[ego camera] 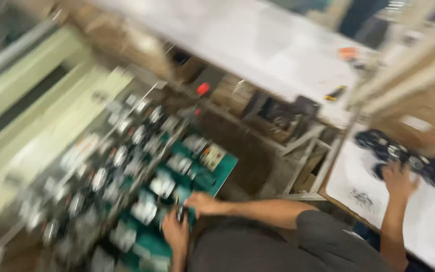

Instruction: The person handles black pump head components at a multi-station machine, fitting and pressing parts together by hand and loading them into the machine's stations. They walk to a blue bin, pick additional components from a box, and return to continue fitting parts at the machine.

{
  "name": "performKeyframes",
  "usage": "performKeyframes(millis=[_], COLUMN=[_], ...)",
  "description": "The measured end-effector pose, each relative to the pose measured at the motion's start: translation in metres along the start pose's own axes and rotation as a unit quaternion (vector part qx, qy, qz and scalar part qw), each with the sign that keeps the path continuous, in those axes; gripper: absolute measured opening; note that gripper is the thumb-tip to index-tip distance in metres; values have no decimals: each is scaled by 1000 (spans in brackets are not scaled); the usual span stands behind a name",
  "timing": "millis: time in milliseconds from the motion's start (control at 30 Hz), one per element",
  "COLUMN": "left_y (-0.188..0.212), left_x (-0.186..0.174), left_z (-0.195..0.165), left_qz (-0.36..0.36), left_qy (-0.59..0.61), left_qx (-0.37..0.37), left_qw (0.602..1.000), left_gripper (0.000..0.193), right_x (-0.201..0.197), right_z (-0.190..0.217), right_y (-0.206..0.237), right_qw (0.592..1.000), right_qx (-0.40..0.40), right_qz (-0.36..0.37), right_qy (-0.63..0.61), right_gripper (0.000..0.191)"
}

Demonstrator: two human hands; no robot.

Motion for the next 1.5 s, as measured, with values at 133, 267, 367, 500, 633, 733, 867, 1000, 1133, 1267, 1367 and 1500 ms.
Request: performKeyframes(millis=[133,267,367,500,633,733,867,1000,1133,1267,1367,1500], left_y=[22,46,65,82,79,82,85,87,103,138,172,210], left_x=[-34,-31,-47,-97,-89,-96,-108,-118,-120,-130,-140,-144], left_z=[50,55,51,71,78,76,83,99,128,166,197,231], left_qz=[-87,-11,-41,-251,-76,-46,-135,-224,-230,-231,-236,-243], left_qy=[433,641,600,536,815,835,757,639,643,697,695,696], left_qx=[-107,-173,-151,-119,-218,-230,-194,-154,-189,-232,-276,-291], left_qw=[891,748,784,798,532,497,609,720,706,637,620,609], left_gripper=[28,21,20,38,38,58,35,23,20,18,18,16], right_x=[14,49,76,109,146,166,183,186,185,222,258,298], right_z=[8,28,70,134,164,179,179,156,74,-44,-112,-121], right_y=[9,-15,-30,-16,-6,-4,7,15,-10,-63,-52,-61], right_qw=[992,976,962,824,802,826,833,847,931,976,912,866], right_qx=[-111,-101,-155,-336,-383,-415,-404,-392,-221,68,389,442], right_qz=[40,145,162,174,144,102,128,160,127,153,113,27], right_qy=[46,123,157,423,436,367,356,322,263,140,-60,-232], right_gripper=[23,26,23,18,16,14,12,11,11,16,18,23])
Point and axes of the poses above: each hand's wrist, its own y-axis away from the middle knuckle, its own x-axis out of the palm, z = x × y, the point moved 6 cm from there along -y, towards the middle knuckle, and after that the axes turned 6 degrees about z, right-handed, at the moved point
